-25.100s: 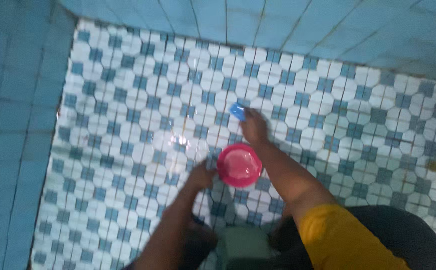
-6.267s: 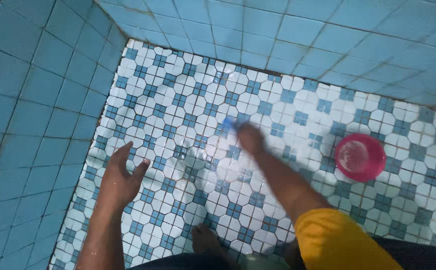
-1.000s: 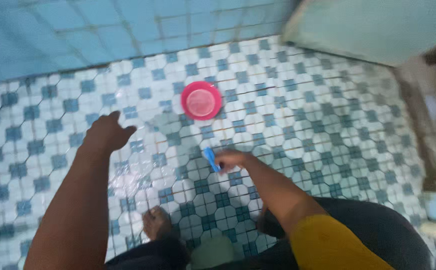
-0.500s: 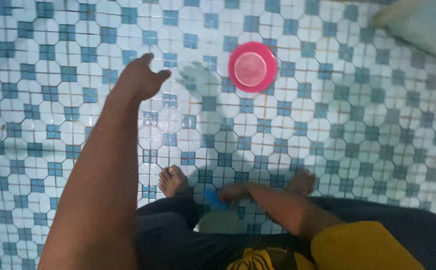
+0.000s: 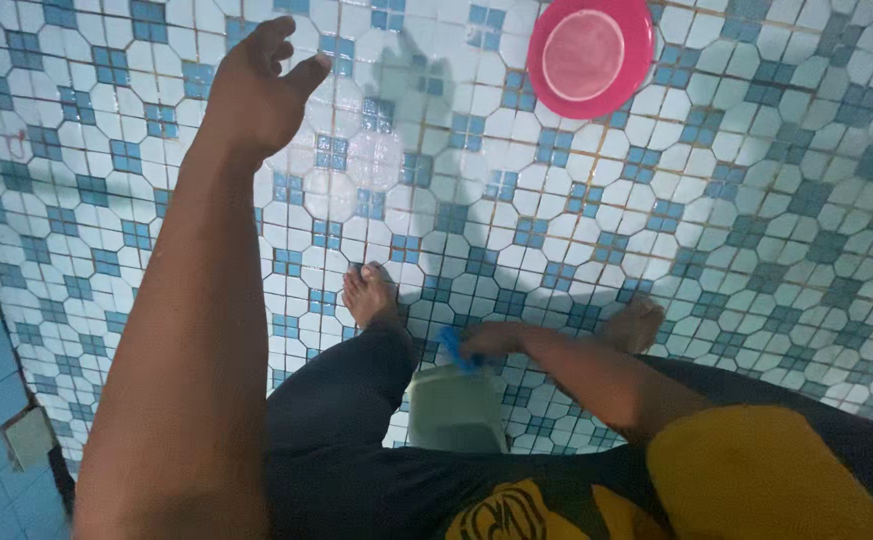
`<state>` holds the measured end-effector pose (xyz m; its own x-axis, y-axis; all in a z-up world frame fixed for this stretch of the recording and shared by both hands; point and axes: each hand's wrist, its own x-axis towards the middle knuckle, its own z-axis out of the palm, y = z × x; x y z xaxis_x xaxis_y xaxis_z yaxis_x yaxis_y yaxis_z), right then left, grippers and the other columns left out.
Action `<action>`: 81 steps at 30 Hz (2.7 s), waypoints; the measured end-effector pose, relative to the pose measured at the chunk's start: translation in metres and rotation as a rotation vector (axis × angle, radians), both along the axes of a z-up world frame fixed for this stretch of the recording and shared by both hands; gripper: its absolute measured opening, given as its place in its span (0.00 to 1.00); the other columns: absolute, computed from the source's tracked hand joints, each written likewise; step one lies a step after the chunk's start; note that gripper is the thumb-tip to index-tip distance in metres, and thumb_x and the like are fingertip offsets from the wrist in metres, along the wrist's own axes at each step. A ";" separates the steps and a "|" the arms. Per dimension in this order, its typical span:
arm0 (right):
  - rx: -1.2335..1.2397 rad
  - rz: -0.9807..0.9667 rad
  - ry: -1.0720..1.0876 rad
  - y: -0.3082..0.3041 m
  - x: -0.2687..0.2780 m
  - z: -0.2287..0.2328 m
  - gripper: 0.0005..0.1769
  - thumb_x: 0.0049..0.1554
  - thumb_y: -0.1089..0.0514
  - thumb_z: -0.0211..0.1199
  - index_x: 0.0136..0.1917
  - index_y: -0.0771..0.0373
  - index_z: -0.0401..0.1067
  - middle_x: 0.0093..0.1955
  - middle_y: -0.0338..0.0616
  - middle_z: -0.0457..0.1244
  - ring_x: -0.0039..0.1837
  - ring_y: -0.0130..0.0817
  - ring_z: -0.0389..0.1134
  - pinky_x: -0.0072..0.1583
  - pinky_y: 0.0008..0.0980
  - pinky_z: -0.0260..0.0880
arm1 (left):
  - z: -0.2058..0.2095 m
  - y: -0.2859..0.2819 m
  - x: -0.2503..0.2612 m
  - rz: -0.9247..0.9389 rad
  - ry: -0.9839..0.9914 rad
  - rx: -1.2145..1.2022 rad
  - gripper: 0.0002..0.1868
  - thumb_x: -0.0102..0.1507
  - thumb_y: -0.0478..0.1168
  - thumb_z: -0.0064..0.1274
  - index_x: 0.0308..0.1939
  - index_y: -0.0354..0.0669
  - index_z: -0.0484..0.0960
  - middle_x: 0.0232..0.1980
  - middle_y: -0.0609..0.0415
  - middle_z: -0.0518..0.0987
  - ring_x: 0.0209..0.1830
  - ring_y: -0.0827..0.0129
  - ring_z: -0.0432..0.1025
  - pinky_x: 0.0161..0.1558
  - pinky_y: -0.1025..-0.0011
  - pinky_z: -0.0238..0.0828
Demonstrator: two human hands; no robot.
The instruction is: The person turns on a wall tap, wets a blue scrubbing sponge, and scrubs the tiled floor in a bathroom. They repeatedly dip the sponge into a pink bowl of water and scrub different sections of the floor.
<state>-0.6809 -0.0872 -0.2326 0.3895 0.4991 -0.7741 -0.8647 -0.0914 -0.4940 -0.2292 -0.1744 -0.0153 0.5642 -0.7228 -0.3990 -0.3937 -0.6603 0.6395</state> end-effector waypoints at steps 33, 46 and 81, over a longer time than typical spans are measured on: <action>-0.558 -0.803 -0.549 -0.440 0.090 0.045 0.14 0.57 0.62 0.63 0.56 0.64 0.70 0.48 0.39 0.68 0.51 0.28 0.70 0.54 0.34 0.72 | -0.195 0.200 -0.242 0.157 -0.638 0.322 0.08 0.71 0.39 0.39 0.41 0.42 0.74 0.51 0.45 0.81 0.53 0.48 0.75 0.51 0.49 0.71; -1.356 -0.071 -0.825 -0.446 0.110 0.076 0.26 0.43 0.46 0.73 0.46 0.67 0.72 0.48 0.61 0.66 0.53 0.60 0.67 0.56 0.52 0.69 | -0.171 0.196 -0.238 0.158 -0.604 0.271 0.08 0.65 0.38 0.43 0.48 0.43 0.71 0.50 0.45 0.80 0.53 0.48 0.75 0.48 0.49 0.71; -1.378 -0.105 -0.429 -0.365 0.050 0.067 0.25 0.48 0.42 0.71 0.53 0.59 0.77 0.52 0.54 0.69 0.54 0.53 0.72 0.56 0.51 0.73 | -0.152 0.238 -0.209 0.352 -0.450 0.606 0.28 0.69 0.55 0.44 0.67 0.41 0.68 0.65 0.38 0.75 0.65 0.44 0.71 0.61 0.50 0.68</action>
<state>-0.6314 -0.4527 -0.1658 0.6980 -0.5776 -0.4233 -0.7078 -0.6462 -0.2854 -0.4381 0.0634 -0.1676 0.9156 -0.2065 -0.3449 -0.2327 -0.9719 -0.0357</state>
